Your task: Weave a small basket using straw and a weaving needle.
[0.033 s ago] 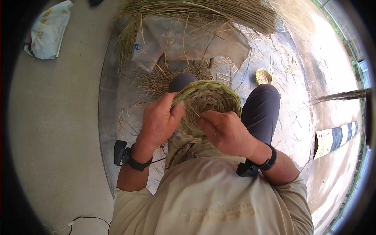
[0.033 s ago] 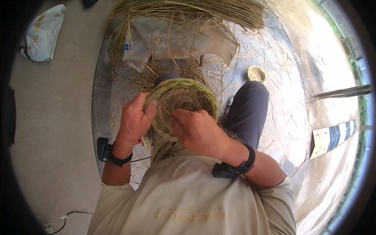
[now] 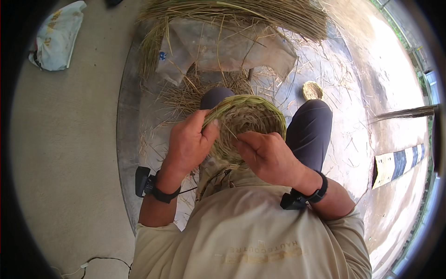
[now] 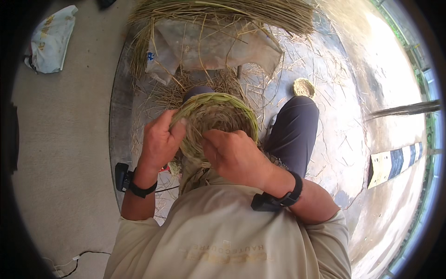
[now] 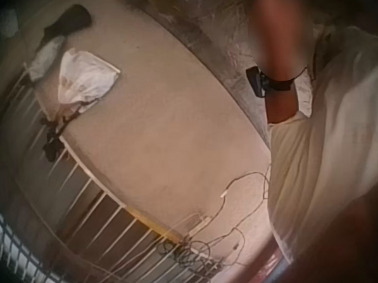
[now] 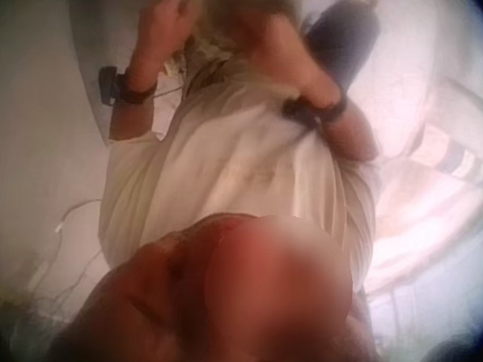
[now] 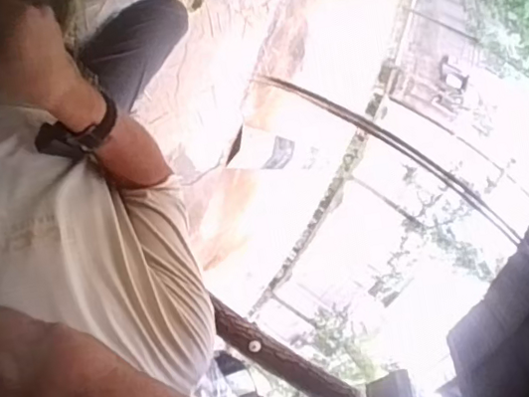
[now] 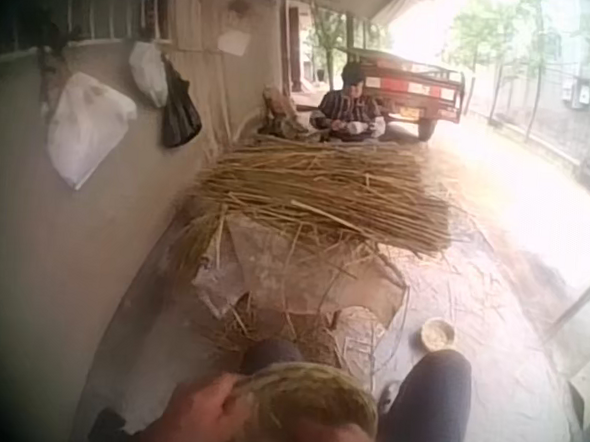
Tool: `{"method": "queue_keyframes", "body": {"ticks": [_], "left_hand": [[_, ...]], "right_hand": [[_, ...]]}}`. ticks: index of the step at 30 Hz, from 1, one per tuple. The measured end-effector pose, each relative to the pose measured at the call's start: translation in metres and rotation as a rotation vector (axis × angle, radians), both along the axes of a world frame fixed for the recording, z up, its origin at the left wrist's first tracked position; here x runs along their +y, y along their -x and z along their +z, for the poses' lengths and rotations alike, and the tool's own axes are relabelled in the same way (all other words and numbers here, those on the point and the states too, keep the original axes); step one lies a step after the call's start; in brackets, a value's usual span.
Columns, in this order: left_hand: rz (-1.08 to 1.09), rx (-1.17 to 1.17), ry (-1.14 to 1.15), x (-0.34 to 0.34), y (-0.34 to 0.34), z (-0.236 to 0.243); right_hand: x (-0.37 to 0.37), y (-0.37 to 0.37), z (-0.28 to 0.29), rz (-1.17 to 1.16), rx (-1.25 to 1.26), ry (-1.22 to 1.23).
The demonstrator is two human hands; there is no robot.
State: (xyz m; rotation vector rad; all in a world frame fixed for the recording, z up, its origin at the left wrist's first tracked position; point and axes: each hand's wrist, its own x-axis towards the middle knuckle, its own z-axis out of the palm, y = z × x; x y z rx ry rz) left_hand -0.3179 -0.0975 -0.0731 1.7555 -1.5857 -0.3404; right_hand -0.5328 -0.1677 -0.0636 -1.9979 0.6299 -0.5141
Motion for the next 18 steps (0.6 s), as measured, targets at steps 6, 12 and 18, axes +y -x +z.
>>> {"method": "queue_keyframes", "body": {"ticks": [6, 12, 18], "left_hand": [[-0.009, 0.023, 0.004, 0.001, 0.005, 0.004], [-0.043, -0.133, 0.038, 0.004, 0.013, -0.015], [0.043, -0.175, 0.006, 0.003, -0.008, -0.001]], "right_hand": [[-0.001, -0.003, -0.004, 0.002, -0.001, 0.022], [-0.012, -0.020, -0.024, -0.046, -0.049, 0.128], [-0.012, 0.002, 0.004, 0.079, 0.040, -0.200]]}}
